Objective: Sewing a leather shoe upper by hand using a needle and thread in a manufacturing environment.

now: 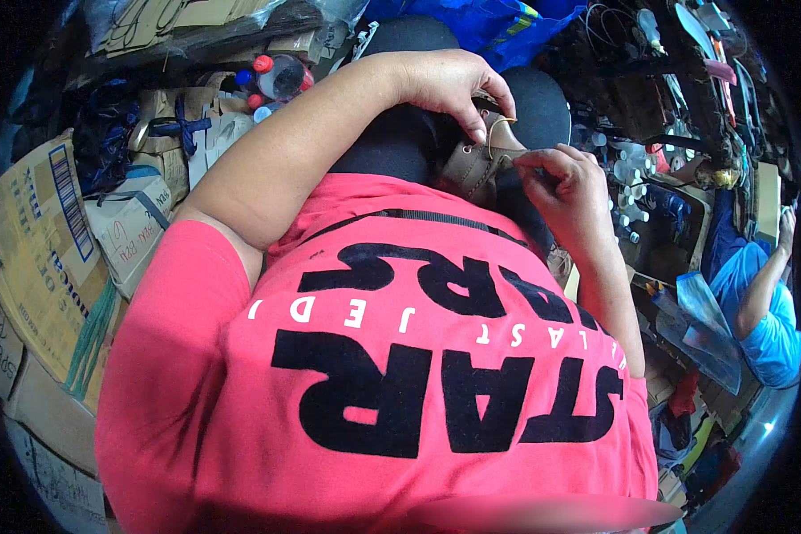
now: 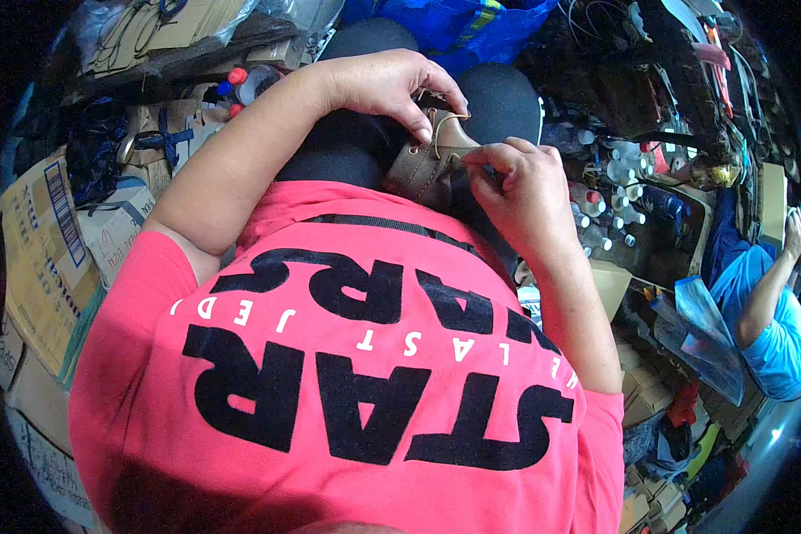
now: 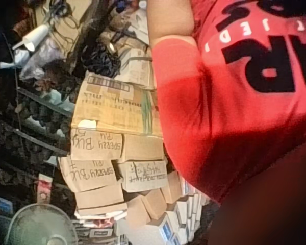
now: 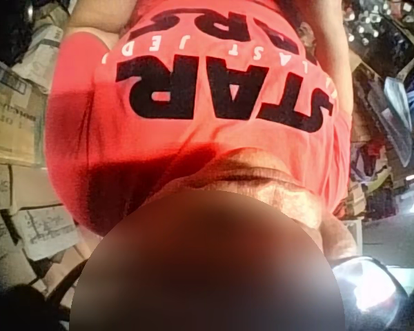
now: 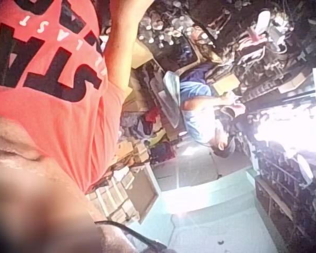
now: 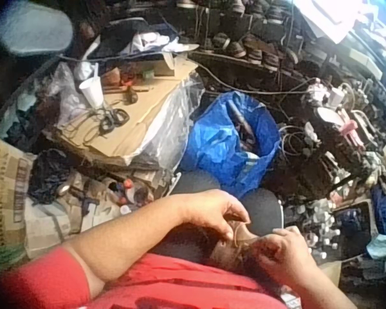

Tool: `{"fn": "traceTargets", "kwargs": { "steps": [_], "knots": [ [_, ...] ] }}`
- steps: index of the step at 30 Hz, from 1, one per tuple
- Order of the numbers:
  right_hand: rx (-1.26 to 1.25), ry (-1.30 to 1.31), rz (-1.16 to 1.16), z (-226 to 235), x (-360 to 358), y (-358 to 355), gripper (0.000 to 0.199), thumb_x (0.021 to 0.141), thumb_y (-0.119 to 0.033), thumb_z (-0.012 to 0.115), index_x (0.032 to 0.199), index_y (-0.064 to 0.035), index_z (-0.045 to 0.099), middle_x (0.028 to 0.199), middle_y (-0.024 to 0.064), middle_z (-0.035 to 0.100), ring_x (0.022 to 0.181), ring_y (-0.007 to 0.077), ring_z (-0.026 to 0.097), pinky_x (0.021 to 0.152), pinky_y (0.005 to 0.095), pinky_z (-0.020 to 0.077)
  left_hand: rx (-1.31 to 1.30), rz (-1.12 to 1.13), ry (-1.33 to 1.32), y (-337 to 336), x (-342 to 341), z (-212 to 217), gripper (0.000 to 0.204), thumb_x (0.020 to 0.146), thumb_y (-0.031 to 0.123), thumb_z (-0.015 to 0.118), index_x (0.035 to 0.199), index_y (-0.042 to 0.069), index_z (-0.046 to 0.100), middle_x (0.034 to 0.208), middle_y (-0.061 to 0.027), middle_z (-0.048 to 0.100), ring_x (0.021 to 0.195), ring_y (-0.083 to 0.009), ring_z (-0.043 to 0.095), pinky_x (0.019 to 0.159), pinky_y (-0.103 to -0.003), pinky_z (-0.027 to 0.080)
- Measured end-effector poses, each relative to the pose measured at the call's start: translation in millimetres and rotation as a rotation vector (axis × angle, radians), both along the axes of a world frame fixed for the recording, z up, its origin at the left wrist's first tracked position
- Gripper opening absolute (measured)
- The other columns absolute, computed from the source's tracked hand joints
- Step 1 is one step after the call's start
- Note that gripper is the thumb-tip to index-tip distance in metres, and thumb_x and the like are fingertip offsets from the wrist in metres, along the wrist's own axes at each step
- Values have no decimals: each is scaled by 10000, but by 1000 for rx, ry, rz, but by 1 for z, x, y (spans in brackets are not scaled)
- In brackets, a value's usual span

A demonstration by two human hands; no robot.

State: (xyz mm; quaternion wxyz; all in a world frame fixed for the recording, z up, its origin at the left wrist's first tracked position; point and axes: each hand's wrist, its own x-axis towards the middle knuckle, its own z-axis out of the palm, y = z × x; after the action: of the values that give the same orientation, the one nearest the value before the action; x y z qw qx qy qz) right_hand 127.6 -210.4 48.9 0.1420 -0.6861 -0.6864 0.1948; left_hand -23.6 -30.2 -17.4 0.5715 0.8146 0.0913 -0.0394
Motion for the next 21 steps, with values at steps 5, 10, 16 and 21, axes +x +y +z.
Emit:
{"fn": "traceTargets", "kwargs": {
  "steps": [5,10,16,21],
  "knots": [
    [-117,410,-56,-27,20,7,142,770,-45,703,907,-79,722,779,51,597,733,168,583,708,275,455,38,-2,-15,-1,-3,1,529,631,76,805,1132,41,640,1125,-97,648,1079,-209,597,971,-325,445],
    [-171,590,-73,-38,28,7,186,776,13,703,939,-73,724,821,18,553,763,110,536,693,249,446,234,527,-180,-45,-41,9,583,715,162,776,1225,27,528,1158,-119,591,944,-180,591,767,-293,478],
    [-159,642,-36,-43,28,14,204,766,52,684,931,-61,721,827,24,566,771,122,546,698,256,451,-819,566,168,-78,-53,5,476,873,128,633,1286,-13,442,1054,-94,617,620,-33,485,512,-195,397],
    [-117,643,-41,-47,28,10,168,755,31,706,899,-55,721,799,22,575,774,129,563,688,265,451,-717,596,188,-80,-32,-5,152,908,116,572,1039,46,601,793,2,635,563,-42,484,483,-204,351]
  ]
}}
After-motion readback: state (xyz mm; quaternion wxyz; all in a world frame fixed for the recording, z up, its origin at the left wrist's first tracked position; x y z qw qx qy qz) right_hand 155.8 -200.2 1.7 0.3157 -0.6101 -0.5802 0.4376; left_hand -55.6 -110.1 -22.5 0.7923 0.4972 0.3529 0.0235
